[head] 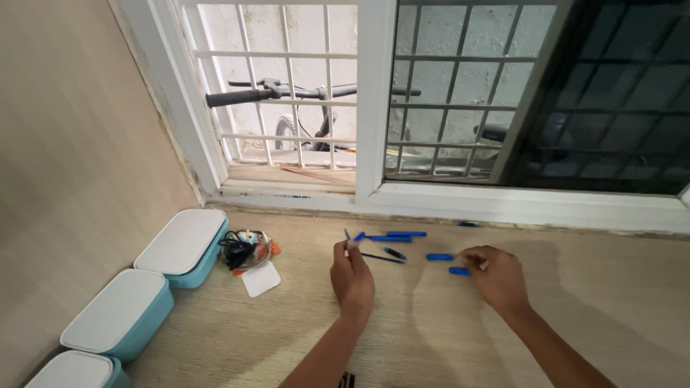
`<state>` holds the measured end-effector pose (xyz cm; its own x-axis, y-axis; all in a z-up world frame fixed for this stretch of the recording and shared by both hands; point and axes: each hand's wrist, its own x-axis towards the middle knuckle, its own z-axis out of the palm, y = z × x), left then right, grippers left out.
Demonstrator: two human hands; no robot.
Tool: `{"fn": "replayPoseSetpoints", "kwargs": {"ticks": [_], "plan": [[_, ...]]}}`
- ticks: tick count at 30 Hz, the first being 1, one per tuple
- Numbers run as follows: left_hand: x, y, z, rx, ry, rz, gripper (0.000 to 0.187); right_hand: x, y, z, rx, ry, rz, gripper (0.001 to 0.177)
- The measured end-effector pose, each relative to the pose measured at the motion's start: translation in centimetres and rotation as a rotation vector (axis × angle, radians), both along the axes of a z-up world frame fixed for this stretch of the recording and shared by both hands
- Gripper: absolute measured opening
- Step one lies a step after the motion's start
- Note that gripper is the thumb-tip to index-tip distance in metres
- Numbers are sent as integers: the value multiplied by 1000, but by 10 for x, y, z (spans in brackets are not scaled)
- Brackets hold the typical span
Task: The person sorts various pens and markers by color and type on a wooden surface, assembling and disassembling several individual pens during the process.
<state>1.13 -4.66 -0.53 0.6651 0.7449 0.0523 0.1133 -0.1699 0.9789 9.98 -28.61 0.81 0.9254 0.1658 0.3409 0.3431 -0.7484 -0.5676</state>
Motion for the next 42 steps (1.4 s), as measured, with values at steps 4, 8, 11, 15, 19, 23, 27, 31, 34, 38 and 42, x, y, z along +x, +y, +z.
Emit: {"fn": "replayPoseSetpoints", "kwargs": {"ticks": [4,8,11,15,19,23,27,31,34,38,42], "plan": [[-4,-1,5,-42,-32,28,44,0,18,10,-39,-53,38,22],[-8,-2,16,-79,32,11,46,2,30,15,-51,-25,44,20],[-9,-1,22,-151,101,-2,44,4,37,15,-63,22,51,22],[-5,0,18,-109,53,33,41,11,57,10,-15,-18,128,23],[-1,1,7,-115,-17,19,38,19,100,6,70,-108,349,19],[3,3,6,-50,-17,28,37,18,143,13,-187,-151,506,27],[1,1,9,-74,42,49,34,20,174,18,-311,-295,641,32],[-2,1,12,-96,-38,36,37,20,189,21,-412,-398,762,18],[-3,2,16,-134,22,17,39,19,193,22,-498,-276,736,14],[-4,2,17,-129,-33,23,35,29,192,13,-341,-413,695,30],[-6,2,19,-17,125,-44,31,50,169,3,-32,-245,527,19]]}}
